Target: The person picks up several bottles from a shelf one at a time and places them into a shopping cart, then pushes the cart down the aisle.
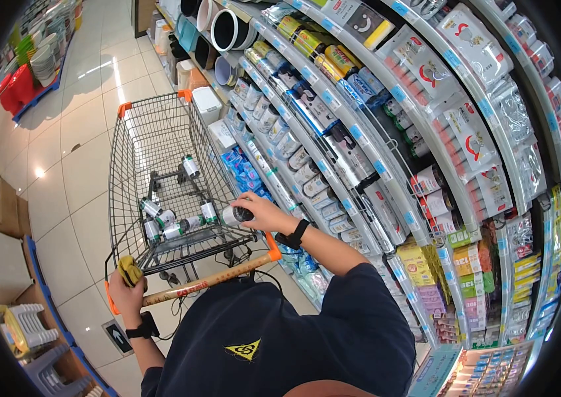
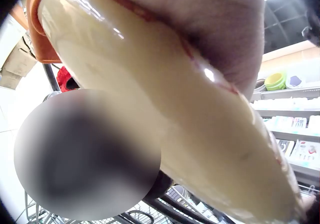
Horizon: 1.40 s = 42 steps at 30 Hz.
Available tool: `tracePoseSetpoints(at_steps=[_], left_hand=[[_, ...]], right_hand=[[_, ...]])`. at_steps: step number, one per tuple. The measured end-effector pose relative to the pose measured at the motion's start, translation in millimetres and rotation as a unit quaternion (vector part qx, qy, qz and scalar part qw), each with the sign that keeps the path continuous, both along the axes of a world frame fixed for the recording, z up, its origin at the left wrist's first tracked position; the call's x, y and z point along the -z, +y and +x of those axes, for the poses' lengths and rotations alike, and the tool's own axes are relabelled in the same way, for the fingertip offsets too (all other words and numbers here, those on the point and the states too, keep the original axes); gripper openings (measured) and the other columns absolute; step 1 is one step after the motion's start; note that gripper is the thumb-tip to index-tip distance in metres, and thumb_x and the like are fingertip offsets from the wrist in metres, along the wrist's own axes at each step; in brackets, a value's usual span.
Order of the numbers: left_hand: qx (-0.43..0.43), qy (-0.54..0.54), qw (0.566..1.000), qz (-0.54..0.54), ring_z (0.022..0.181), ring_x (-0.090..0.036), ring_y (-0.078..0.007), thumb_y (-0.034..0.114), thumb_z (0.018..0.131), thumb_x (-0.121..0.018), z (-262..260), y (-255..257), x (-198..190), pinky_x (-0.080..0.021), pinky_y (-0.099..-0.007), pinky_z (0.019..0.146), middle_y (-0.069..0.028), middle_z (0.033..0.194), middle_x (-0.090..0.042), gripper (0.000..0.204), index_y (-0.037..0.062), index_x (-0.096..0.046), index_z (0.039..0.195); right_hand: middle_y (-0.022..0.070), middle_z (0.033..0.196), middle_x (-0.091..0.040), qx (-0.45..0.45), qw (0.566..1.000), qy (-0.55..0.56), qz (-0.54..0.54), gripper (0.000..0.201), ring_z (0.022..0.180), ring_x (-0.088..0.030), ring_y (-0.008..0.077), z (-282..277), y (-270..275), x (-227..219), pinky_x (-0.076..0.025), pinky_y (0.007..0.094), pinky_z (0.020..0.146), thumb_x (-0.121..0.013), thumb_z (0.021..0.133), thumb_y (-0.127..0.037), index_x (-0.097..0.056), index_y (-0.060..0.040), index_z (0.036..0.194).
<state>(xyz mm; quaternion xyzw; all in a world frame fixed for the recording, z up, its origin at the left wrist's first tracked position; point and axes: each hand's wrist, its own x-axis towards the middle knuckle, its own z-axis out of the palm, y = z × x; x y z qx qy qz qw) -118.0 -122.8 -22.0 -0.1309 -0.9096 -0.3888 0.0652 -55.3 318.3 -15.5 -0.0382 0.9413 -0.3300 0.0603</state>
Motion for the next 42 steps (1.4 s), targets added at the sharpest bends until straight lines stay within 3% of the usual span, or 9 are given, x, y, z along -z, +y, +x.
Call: tracePoseSetpoints(at_steps=[12, 16, 22, 26, 30, 31, 36, 39, 42], left_hand=[[0.020, -0.009, 1.000, 0.001, 0.081, -0.065, -0.0341, 0.011, 0.067, -0.076, 0, 1, 1, -0.050, -0.0385, 0.074, -0.0142, 0.088, -0.066, 0.036, 0.0038, -0.065, 0.101], [0.014, -0.016, 1.000, -0.004, 0.082, -0.064, -0.0324, 0.012, 0.070, -0.076, 2, 2, 5, -0.050, -0.0379, 0.075, -0.0136, 0.089, -0.066, 0.037, 0.0029, -0.065, 0.104], [0.025, -0.021, 0.998, -0.055, 0.089, -0.065, -0.0300, 0.009, 0.073, -0.075, -3, -12, 25, -0.050, -0.0363, 0.080, -0.0128, 0.095, -0.067, 0.040, 0.0021, -0.064, 0.110], [0.025, -0.012, 0.996, -0.086, 0.094, -0.066, -0.0287, 0.013, 0.078, -0.078, -5, -23, 39, -0.050, -0.0355, 0.085, -0.0143, 0.104, -0.068, 0.044, 0.0015, -0.062, 0.117], [-0.004, -0.032, 0.997, -0.076, 0.093, -0.066, -0.0279, 0.015, 0.081, -0.078, -4, -28, 44, -0.051, -0.0360, 0.084, -0.0158, 0.105, -0.068, 0.047, -0.0011, -0.061, 0.121], [-0.002, -0.024, 0.994, -0.109, 0.091, -0.067, -0.0262, 0.013, 0.081, -0.079, -6, -30, 45, -0.051, -0.0348, 0.083, -0.0155, 0.102, -0.069, 0.047, -0.0026, -0.060, 0.121], [-0.014, -0.072, 0.996, -0.048, 0.089, -0.067, -0.0239, 0.011, 0.084, -0.076, -4, -23, 37, -0.051, -0.0326, 0.082, -0.0159, 0.102, -0.070, 0.042, -0.0027, -0.062, 0.121], [-0.029, -0.107, 0.992, -0.068, 0.089, -0.066, -0.0243, 0.011, 0.086, -0.075, -6, -27, 39, -0.051, -0.0336, 0.082, -0.0160, 0.101, -0.069, 0.041, -0.0036, -0.061, 0.121], [-0.019, -0.115, 0.991, -0.065, 0.091, -0.065, -0.0250, 0.011, 0.087, -0.074, -1, -52, 56, -0.051, -0.0342, 0.082, -0.0161, 0.102, -0.067, 0.040, -0.0046, -0.060, 0.121]], right_hand=[[0.0117, 0.106, -0.066, 0.113, 0.981, 0.152, 0.043, 0.024, 0.100, -0.062, 0.0331, 20, 57, -25, -0.050, 0.0413, 0.088, -0.067, 0.084, -0.016, -0.067, -0.0081, 0.106], [0.0051, 0.094, -0.070, 0.391, 0.893, 0.222, 0.010, 0.016, 0.086, -0.066, 0.0187, 40, 136, -102, -0.051, 0.0311, 0.080, -0.071, 0.085, -0.022, -0.070, -0.0100, 0.095], [0.0035, 0.081, -0.069, 0.516, 0.722, 0.431, -0.166, 0.010, 0.075, -0.062, 0.0115, 77, 309, -175, -0.050, 0.0282, 0.070, -0.067, 0.088, -0.009, -0.071, -0.0005, 0.091], [0.0109, 0.104, -0.072, 0.660, 0.661, 0.280, 0.221, 0.035, 0.098, -0.066, 0.0246, 126, 411, -179, -0.049, 0.0362, 0.086, -0.072, 0.083, -0.029, -0.070, -0.0035, 0.107], [0.0175, 0.135, -0.059, 0.666, 0.592, 0.204, 0.406, 0.069, 0.129, -0.051, 0.0291, 156, 434, -179, -0.037, 0.0357, 0.106, -0.072, 0.081, -0.044, -0.058, -0.0006, 0.133], [0.0176, 0.142, -0.052, 0.683, 0.669, 0.145, 0.254, 0.077, 0.133, -0.048, 0.0286, 166, 449, -190, -0.036, 0.0369, 0.108, -0.074, 0.080, -0.042, -0.050, -0.0008, 0.141], [0.0156, 0.153, -0.040, 0.720, 0.675, 0.156, 0.032, 0.084, 0.139, -0.040, 0.0308, 172, 442, -205, -0.034, 0.0450, 0.110, -0.075, 0.079, -0.037, -0.040, -0.0057, 0.148], [0.0147, 0.156, -0.034, 0.720, 0.676, 0.109, 0.116, 0.083, 0.145, -0.028, 0.0337, 203, 514, -194, -0.026, 0.0541, 0.113, -0.072, 0.082, -0.042, -0.037, -0.0110, 0.151], [0.0143, 0.157, -0.033, 0.751, 0.656, 0.057, 0.045, 0.083, 0.146, -0.027, 0.0335, 161, 411, -221, -0.024, 0.0541, 0.114, -0.069, 0.083, -0.045, -0.037, -0.0112, 0.151]])
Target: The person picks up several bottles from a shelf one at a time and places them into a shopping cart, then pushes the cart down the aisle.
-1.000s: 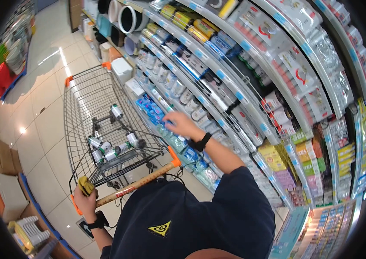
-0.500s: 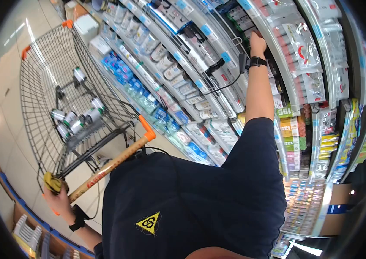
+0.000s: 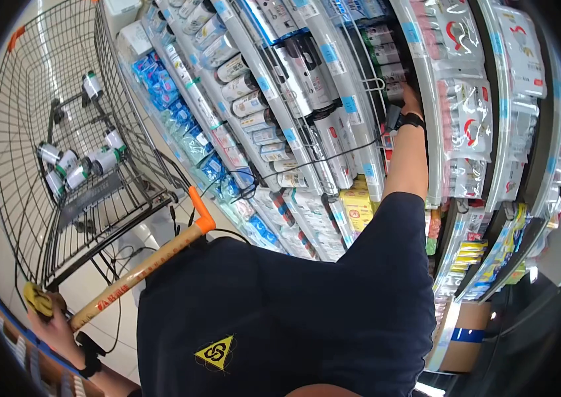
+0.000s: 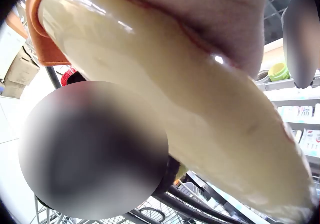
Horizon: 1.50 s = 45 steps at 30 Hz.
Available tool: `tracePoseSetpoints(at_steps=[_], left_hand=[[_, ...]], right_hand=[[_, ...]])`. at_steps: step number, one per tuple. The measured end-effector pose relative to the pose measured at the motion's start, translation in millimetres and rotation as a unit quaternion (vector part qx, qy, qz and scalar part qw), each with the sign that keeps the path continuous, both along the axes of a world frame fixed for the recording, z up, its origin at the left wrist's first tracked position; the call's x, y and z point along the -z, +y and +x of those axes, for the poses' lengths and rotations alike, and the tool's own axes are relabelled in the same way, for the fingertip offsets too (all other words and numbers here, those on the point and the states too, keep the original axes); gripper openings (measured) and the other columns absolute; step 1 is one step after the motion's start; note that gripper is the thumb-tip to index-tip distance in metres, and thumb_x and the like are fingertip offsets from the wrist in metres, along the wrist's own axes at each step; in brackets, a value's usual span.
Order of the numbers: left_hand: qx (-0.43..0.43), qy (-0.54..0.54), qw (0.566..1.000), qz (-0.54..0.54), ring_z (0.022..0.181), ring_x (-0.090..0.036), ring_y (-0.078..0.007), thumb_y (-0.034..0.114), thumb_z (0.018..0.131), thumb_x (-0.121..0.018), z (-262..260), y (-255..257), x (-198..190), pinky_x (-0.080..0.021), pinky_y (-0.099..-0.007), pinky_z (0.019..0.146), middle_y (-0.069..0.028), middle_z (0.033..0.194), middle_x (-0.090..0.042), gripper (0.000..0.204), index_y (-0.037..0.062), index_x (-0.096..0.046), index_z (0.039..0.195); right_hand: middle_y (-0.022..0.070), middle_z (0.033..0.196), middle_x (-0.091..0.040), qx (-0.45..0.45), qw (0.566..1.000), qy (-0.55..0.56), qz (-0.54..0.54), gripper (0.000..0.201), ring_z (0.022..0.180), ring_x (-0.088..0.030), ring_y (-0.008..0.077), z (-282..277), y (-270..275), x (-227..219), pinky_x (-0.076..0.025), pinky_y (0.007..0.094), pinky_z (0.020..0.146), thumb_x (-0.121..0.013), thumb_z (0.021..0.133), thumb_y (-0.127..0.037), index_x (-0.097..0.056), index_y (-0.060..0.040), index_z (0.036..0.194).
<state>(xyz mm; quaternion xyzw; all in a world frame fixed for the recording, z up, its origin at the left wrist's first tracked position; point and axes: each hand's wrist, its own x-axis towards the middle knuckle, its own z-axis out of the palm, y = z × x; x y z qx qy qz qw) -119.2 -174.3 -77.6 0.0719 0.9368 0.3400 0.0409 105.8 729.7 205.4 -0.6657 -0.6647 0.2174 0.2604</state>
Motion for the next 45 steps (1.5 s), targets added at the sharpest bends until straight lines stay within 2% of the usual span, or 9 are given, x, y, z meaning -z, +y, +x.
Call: tracePoseSetpoints(at_steps=[1, 4, 12, 14, 22, 24, 36, 40, 45], left_hand=[[0.014, 0.032, 0.999, -0.007, 0.091, -0.065, -0.0250, 0.011, 0.087, -0.074, -1, -3, 2, -0.051, -0.0341, 0.083, -0.0158, 0.102, -0.066, 0.039, -0.0047, -0.060, 0.120], [0.018, 0.049, 0.999, -0.010, 0.090, -0.065, -0.0231, 0.009, 0.088, -0.072, 0, 0, 3, -0.050, -0.0324, 0.084, -0.0147, 0.100, -0.067, 0.036, -0.0052, -0.059, 0.119], [-0.005, 0.027, 0.999, 0.020, 0.091, -0.067, -0.0194, 0.008, 0.089, -0.072, -1, 3, 6, -0.052, -0.0307, 0.085, -0.0144, 0.103, -0.070, 0.036, -0.0066, -0.059, 0.119], [-0.007, 0.024, 0.999, 0.033, 0.091, -0.067, -0.0198, 0.008, 0.089, -0.072, -2, 3, 6, -0.052, -0.0310, 0.085, -0.0144, 0.103, -0.070, 0.036, -0.0063, -0.059, 0.119], [0.018, 0.053, 0.998, -0.004, 0.088, -0.068, -0.0179, 0.010, 0.091, -0.070, -4, 9, 1, -0.053, -0.0290, 0.080, -0.0138, 0.101, -0.070, 0.036, -0.0053, -0.060, 0.121], [0.027, 0.079, 0.996, -0.028, 0.089, -0.068, -0.0202, 0.014, 0.090, -0.072, -4, 17, -12, -0.053, -0.0304, 0.080, -0.0153, 0.102, -0.070, 0.038, -0.0039, -0.061, 0.122], [0.052, 0.109, 0.991, 0.054, 0.085, -0.065, -0.0218, 0.010, 0.069, -0.081, -9, 45, -33, -0.051, -0.0327, 0.078, -0.0089, 0.094, -0.067, 0.046, 0.0036, -0.065, 0.112], [0.065, 0.103, 0.992, 0.030, 0.081, -0.065, -0.0212, 0.008, 0.069, -0.081, -10, 49, -47, -0.051, -0.0308, 0.074, -0.0087, 0.091, -0.067, 0.040, 0.0022, -0.065, 0.106], [0.054, 0.085, 0.995, 0.027, 0.085, -0.066, -0.0241, 0.013, 0.068, -0.081, -8, 45, -42, -0.051, -0.0338, 0.077, -0.0105, 0.093, -0.067, 0.041, 0.0020, -0.066, 0.105]], right_hand=[[0.0175, 0.147, -0.048, -0.056, 0.997, 0.044, -0.035, 0.075, 0.133, -0.046, 0.0311, 29, 61, 11, -0.036, 0.0397, 0.110, -0.067, 0.085, -0.042, -0.045, -0.0014, 0.144], [0.0167, 0.144, -0.051, -0.212, 0.960, -0.169, 0.069, 0.069, 0.132, -0.048, 0.0304, 94, 187, 14, -0.038, 0.0407, 0.107, -0.066, 0.087, -0.043, -0.050, -0.0027, 0.141], [0.0136, 0.154, -0.038, -0.031, 0.893, -0.422, 0.156, 0.084, 0.135, -0.043, 0.0341, 27, 69, -13, -0.041, 0.0562, 0.104, -0.072, 0.081, -0.041, -0.036, -0.0101, 0.151], [0.0157, 0.146, -0.044, -0.020, 0.993, -0.115, 0.010, 0.087, 0.124, -0.053, 0.0345, 13, 37, -7, -0.058, 0.0480, 0.086, -0.077, 0.078, -0.027, -0.034, -0.0115, 0.151], [0.0179, 0.133, -0.056, -0.090, 0.964, -0.234, 0.089, 0.076, 0.108, -0.063, 0.0333, -1, -8, 5, -0.060, 0.0428, 0.079, -0.077, 0.074, -0.013, -0.044, -0.0109, 0.143], [0.0201, 0.125, -0.062, -0.177, 0.865, -0.373, 0.287, 0.076, 0.106, -0.066, 0.0335, 12, -1, 16, -0.056, 0.0414, 0.085, -0.079, 0.071, -0.013, -0.048, -0.0091, 0.140], [0.0182, 0.124, -0.061, -0.238, 0.761, -0.246, 0.551, 0.062, 0.113, -0.060, 0.0342, -12, -192, 38, -0.048, 0.0405, 0.098, -0.080, 0.077, -0.016, -0.055, -0.0021, 0.132], [0.0159, 0.127, -0.059, -0.242, 0.824, -0.108, 0.501, 0.058, 0.107, -0.064, 0.0254, -54, -270, 27, -0.058, 0.0311, 0.084, -0.078, 0.083, -0.011, -0.053, -0.0015, 0.134], [0.0123, 0.130, -0.057, -0.511, 0.838, 0.085, 0.170, 0.064, 0.116, -0.059, 0.0233, -122, -347, 69, -0.053, 0.0328, 0.092, -0.075, 0.078, 0.000, -0.050, -0.0040, 0.137]])
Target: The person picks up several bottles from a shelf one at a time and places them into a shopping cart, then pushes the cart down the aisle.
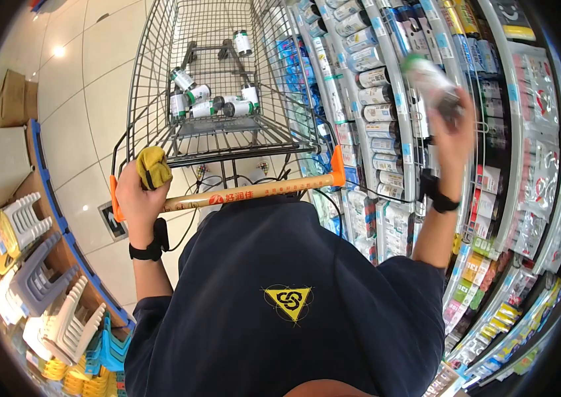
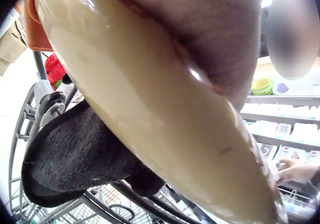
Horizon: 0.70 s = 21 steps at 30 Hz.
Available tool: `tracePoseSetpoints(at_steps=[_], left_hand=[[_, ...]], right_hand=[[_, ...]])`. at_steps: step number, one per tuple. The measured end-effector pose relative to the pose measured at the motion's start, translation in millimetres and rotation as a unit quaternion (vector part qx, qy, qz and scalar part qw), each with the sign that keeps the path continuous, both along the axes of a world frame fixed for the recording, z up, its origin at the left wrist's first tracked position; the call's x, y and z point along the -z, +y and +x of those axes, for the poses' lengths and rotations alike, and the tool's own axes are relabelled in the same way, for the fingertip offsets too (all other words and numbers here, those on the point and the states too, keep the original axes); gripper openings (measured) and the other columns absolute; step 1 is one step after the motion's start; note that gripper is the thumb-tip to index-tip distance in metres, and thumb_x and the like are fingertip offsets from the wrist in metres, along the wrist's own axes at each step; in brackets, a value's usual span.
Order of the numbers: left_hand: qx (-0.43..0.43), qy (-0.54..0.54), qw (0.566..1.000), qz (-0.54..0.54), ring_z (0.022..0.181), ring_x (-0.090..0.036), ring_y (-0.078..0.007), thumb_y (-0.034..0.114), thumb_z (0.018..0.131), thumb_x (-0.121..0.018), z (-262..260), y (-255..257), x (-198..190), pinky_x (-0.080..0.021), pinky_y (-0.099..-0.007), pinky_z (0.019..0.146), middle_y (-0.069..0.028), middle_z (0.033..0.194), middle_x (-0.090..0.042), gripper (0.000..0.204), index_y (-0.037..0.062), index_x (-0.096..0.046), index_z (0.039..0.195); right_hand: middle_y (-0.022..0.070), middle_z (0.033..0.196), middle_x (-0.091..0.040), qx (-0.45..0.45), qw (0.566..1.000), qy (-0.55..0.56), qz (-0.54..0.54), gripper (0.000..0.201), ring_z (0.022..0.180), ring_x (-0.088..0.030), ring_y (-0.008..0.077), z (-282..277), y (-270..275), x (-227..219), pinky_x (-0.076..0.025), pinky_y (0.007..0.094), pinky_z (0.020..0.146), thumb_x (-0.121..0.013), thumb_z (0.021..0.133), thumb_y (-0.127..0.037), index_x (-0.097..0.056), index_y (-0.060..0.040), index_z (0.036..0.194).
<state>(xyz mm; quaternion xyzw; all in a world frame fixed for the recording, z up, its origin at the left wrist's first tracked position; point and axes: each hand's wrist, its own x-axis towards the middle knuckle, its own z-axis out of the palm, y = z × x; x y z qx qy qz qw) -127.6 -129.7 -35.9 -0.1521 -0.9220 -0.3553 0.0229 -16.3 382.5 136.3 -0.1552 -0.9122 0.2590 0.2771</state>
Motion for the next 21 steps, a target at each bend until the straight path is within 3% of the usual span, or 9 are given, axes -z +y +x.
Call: tracePoseSetpoints(at_steps=[1, 2, 3, 7, 9, 12, 17, 19, 21], left_hand=[[-0.001, -0.002, 1.000, -0.017, 0.087, -0.066, -0.0245, 0.014, 0.068, -0.082, 0, 0, 2, -0.051, -0.0346, 0.079, -0.0103, 0.094, -0.068, 0.043, 0.0021, -0.066, 0.106], [-0.005, -0.001, 1.000, -0.009, 0.090, -0.065, -0.0246, 0.013, 0.067, -0.081, 3, -1, 5, -0.051, -0.0348, 0.082, -0.0099, 0.096, -0.068, 0.046, 0.0026, -0.066, 0.109], [0.014, 0.006, 0.999, 0.041, 0.084, -0.064, -0.0333, 0.010, 0.066, -0.079, 2, 2, 1, -0.050, -0.0379, 0.076, -0.0138, 0.090, -0.066, 0.039, 0.0040, -0.067, 0.103], [0.022, -0.036, 0.995, 0.086, 0.089, -0.065, -0.0275, 0.006, 0.069, -0.076, 4, -8, 12, -0.051, -0.0341, 0.081, -0.0120, 0.098, -0.067, 0.043, 0.0018, -0.066, 0.110], [0.019, -0.011, 0.995, 0.094, 0.085, -0.064, -0.0263, 0.005, 0.071, -0.077, 5, -5, 10, -0.050, -0.0336, 0.078, -0.0111, 0.096, -0.065, 0.038, 0.0007, -0.064, 0.107], [0.021, 0.020, 0.995, 0.090, 0.084, -0.063, -0.0261, 0.004, 0.071, -0.077, 6, -3, 5, -0.050, -0.0331, 0.078, -0.0112, 0.095, -0.065, 0.038, 0.0003, -0.064, 0.107], [0.029, -0.023, 0.994, 0.103, 0.083, -0.062, -0.0260, 0.005, 0.071, -0.078, 5, -5, 3, -0.050, -0.0335, 0.077, -0.0115, 0.093, -0.064, 0.038, -0.0008, -0.063, 0.106], [0.032, -0.016, 0.994, 0.104, 0.083, -0.063, -0.0266, 0.005, 0.072, -0.078, 5, -5, 4, -0.050, -0.0340, 0.077, -0.0119, 0.094, -0.064, 0.037, -0.0011, -0.063, 0.106], [0.049, -0.011, 0.994, 0.097, 0.084, -0.063, -0.0283, 0.006, 0.072, -0.079, 5, -6, 1, -0.050, -0.0341, 0.078, -0.0126, 0.094, -0.065, 0.038, -0.0009, -0.063, 0.105]], right_hand=[[0.0119, 0.127, -0.059, 0.012, 0.996, -0.086, -0.022, 0.063, 0.117, -0.058, 0.0237, -18, -37, 6, -0.049, 0.0340, 0.097, -0.075, 0.078, -0.005, -0.051, -0.0031, 0.136], [0.0144, 0.125, -0.061, -0.064, 0.990, -0.128, -0.010, 0.062, 0.115, -0.060, 0.0251, -28, -49, 28, -0.047, 0.0360, 0.098, -0.075, 0.079, -0.016, -0.051, -0.0019, 0.135], [0.0180, 0.123, -0.063, -0.169, 0.976, -0.138, 0.006, 0.064, 0.112, -0.062, 0.0271, -39, -57, 51, -0.048, 0.0387, 0.095, -0.074, 0.081, -0.026, -0.051, -0.0011, 0.135], [0.0147, 0.099, -0.067, -0.281, 0.927, -0.237, 0.073, 0.053, 0.096, -0.065, 0.0365, -82, -106, 97, -0.051, 0.0475, 0.078, -0.077, 0.070, -0.032, -0.060, -0.0063, 0.112], [0.0145, 0.106, -0.066, -0.272, 0.882, -0.374, 0.095, 0.058, 0.100, -0.064, 0.0345, -98, -126, 96, -0.051, 0.0442, 0.080, -0.079, 0.071, -0.030, -0.058, -0.0050, 0.119], [0.0143, 0.100, -0.065, -0.253, 0.877, -0.391, 0.122, 0.056, 0.097, -0.065, 0.0350, -110, -135, 112, -0.053, 0.0450, 0.079, -0.080, 0.071, -0.025, -0.057, -0.0048, 0.117], [0.0155, 0.103, -0.065, -0.251, 0.886, -0.366, 0.137, 0.055, 0.098, -0.064, 0.0351, -113, -133, 150, -0.053, 0.0444, 0.081, -0.077, 0.075, -0.025, -0.056, -0.0046, 0.121], [0.0139, 0.105, -0.067, -0.223, 0.934, -0.272, 0.068, 0.047, 0.099, -0.065, 0.0342, -104, -131, 140, -0.053, 0.0450, 0.081, -0.074, 0.077, -0.028, -0.060, -0.0058, 0.117], [0.0136, 0.109, -0.067, -0.207, 0.939, -0.269, 0.054, 0.048, 0.101, -0.065, 0.0335, -85, -123, 121, -0.052, 0.0444, 0.083, -0.071, 0.080, -0.029, -0.059, -0.0061, 0.121]])
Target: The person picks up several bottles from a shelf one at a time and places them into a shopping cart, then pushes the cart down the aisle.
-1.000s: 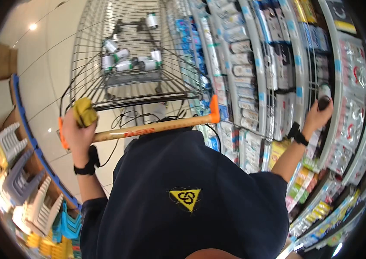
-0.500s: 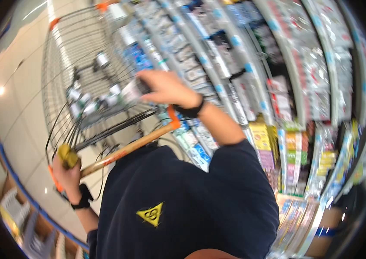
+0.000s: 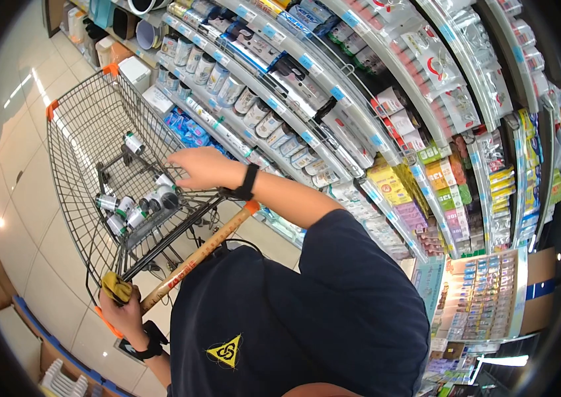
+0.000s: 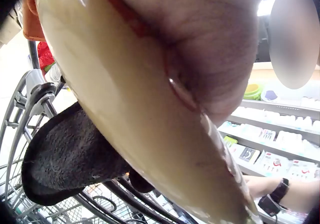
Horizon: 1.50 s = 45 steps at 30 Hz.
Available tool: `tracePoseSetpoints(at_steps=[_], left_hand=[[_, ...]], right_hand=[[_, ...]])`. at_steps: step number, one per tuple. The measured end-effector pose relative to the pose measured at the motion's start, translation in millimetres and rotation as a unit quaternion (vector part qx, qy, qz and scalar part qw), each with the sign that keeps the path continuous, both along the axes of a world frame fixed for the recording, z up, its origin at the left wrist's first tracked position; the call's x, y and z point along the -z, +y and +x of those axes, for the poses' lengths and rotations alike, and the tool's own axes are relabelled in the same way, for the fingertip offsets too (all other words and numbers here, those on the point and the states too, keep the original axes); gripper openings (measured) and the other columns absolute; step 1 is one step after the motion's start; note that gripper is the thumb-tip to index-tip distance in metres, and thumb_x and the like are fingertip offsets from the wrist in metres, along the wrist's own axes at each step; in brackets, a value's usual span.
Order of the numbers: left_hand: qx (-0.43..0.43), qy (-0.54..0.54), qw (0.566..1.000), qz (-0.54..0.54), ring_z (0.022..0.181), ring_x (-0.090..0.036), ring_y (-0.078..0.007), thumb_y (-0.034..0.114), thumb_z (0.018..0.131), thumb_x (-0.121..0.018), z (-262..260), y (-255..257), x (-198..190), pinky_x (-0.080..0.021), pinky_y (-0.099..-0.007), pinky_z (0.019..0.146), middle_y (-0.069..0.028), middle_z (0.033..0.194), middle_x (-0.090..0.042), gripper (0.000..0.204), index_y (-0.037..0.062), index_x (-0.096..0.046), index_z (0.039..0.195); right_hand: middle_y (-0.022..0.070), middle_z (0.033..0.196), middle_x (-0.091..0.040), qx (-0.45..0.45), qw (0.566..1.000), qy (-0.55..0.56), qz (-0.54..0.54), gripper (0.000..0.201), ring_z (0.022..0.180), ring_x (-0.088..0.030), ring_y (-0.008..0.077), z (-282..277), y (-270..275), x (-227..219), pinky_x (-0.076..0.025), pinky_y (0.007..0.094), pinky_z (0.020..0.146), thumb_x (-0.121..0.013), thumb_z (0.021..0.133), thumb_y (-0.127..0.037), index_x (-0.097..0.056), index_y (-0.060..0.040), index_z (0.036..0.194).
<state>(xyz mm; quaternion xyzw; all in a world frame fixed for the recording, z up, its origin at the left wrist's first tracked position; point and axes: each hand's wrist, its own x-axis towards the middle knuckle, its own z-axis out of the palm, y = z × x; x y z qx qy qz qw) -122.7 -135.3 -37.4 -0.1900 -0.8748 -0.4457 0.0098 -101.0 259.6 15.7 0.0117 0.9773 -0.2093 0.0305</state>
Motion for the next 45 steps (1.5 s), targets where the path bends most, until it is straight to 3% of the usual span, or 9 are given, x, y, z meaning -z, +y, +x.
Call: tracePoseSetpoints(at_steps=[8, 12, 15, 16, 22, 32, 35, 41, 45], left_hand=[[0.038, 0.007, 0.999, 0.004, 0.084, -0.061, -0.0341, 0.008, 0.067, -0.080, 0, 1, -3, -0.048, -0.0379, 0.076, -0.0135, 0.090, -0.063, 0.036, 0.0011, -0.063, 0.098], [0.080, 0.030, 0.996, -0.024, 0.082, -0.065, -0.0259, 0.003, 0.069, -0.077, -1, -3, -3, -0.051, -0.0343, 0.078, -0.0107, 0.091, -0.066, 0.040, -0.0003, -0.063, 0.107], [0.127, -0.002, 0.992, -0.001, 0.086, -0.064, -0.0239, 0.003, 0.069, -0.078, 0, -4, -3, -0.050, -0.0333, 0.080, -0.0099, 0.094, -0.065, 0.039, -0.0002, -0.063, 0.105], [0.110, 0.003, 0.993, 0.039, 0.081, -0.062, -0.0332, 0.010, 0.068, -0.081, 2, 1, -4, -0.049, -0.0377, 0.075, -0.0129, 0.087, -0.063, 0.035, 0.0017, -0.064, 0.097], [0.087, -0.046, 0.989, 0.114, 0.077, -0.064, -0.0157, 0.009, 0.081, -0.076, 11, 5, -1, -0.052, -0.0297, 0.073, -0.0070, 0.084, -0.066, 0.025, -0.0020, -0.062, 0.099], [0.159, -0.031, 0.980, 0.111, 0.076, -0.063, -0.0205, 0.011, 0.072, -0.082, 73, 27, -2, -0.050, -0.0323, 0.071, -0.0091, 0.084, -0.064, 0.035, 0.0006, -0.065, 0.101], [0.213, -0.089, 0.960, 0.158, 0.078, -0.063, -0.0175, 0.006, 0.074, -0.080, 89, 33, 5, -0.051, -0.0315, 0.074, -0.0073, 0.088, -0.065, 0.034, 0.0000, -0.064, 0.103], [0.317, -0.172, 0.907, 0.218, 0.091, -0.061, -0.0154, 0.011, 0.089, -0.070, 111, 32, -14, -0.049, -0.0299, 0.085, -0.0072, 0.101, -0.065, 0.027, 0.0008, -0.057, 0.110], [0.352, -0.191, 0.851, 0.339, 0.101, -0.058, -0.0183, 0.019, 0.095, -0.062, 65, -9, -55, -0.048, -0.0338, 0.090, -0.0094, 0.108, -0.061, 0.026, 0.0006, -0.053, 0.112]], right_hand=[[0.0160, 0.110, -0.065, 0.182, 0.982, 0.041, -0.043, 0.040, 0.107, -0.060, 0.0349, 125, -12, -25, -0.049, 0.0423, 0.089, -0.069, 0.085, -0.033, -0.062, -0.0043, 0.112], [0.0228, 0.143, -0.043, 0.257, 0.960, 0.108, -0.027, 0.043, 0.135, -0.033, 0.0467, 166, -60, 38, -0.032, 0.0523, 0.111, -0.069, 0.087, -0.037, -0.063, -0.0040, 0.114], [0.0229, 0.146, -0.040, 0.299, 0.943, 0.141, 0.026, 0.039, 0.140, -0.023, 0.0514, 162, -83, 50, -0.028, 0.0568, 0.112, -0.070, 0.085, -0.036, -0.066, -0.0053, 0.109], [0.0229, 0.146, -0.040, 0.302, 0.941, 0.150, 0.020, 0.039, 0.140, -0.023, 0.0514, 162, -85, 53, -0.028, 0.0568, 0.112, -0.070, 0.085, -0.036, -0.066, -0.0053, 0.109], [0.0214, 0.143, -0.046, 0.327, 0.930, 0.164, 0.016, 0.031, 0.141, -0.023, 0.0491, 164, -68, 63, -0.026, 0.0592, 0.111, -0.066, 0.081, -0.034, -0.066, -0.0034, 0.081], [0.0150, 0.138, -0.054, 0.363, 0.906, 0.214, 0.024, 0.023, 0.141, -0.026, 0.0471, 199, -41, 68, -0.031, 0.0563, 0.110, -0.065, 0.077, -0.029, -0.067, -0.0064, 0.077], [0.0199, 0.148, -0.041, 0.363, 0.916, 0.163, 0.050, 0.026, 0.144, -0.021, 0.0455, 214, -31, 75, -0.024, 0.0624, 0.110, -0.065, 0.080, -0.030, -0.068, -0.0060, 0.087], [0.0283, 0.156, -0.016, 0.590, 0.789, 0.147, 0.081, 0.065, 0.144, -0.017, 0.0481, 230, -44, 67, -0.022, 0.0634, 0.112, -0.067, 0.086, -0.042, -0.049, -0.0094, 0.139], [0.0332, 0.152, -0.018, 0.532, 0.823, 0.194, 0.043, 0.080, 0.140, -0.025, 0.0497, 233, -137, 42, -0.026, 0.0575, 0.113, -0.072, 0.083, -0.043, -0.041, -0.0011, 0.143]])
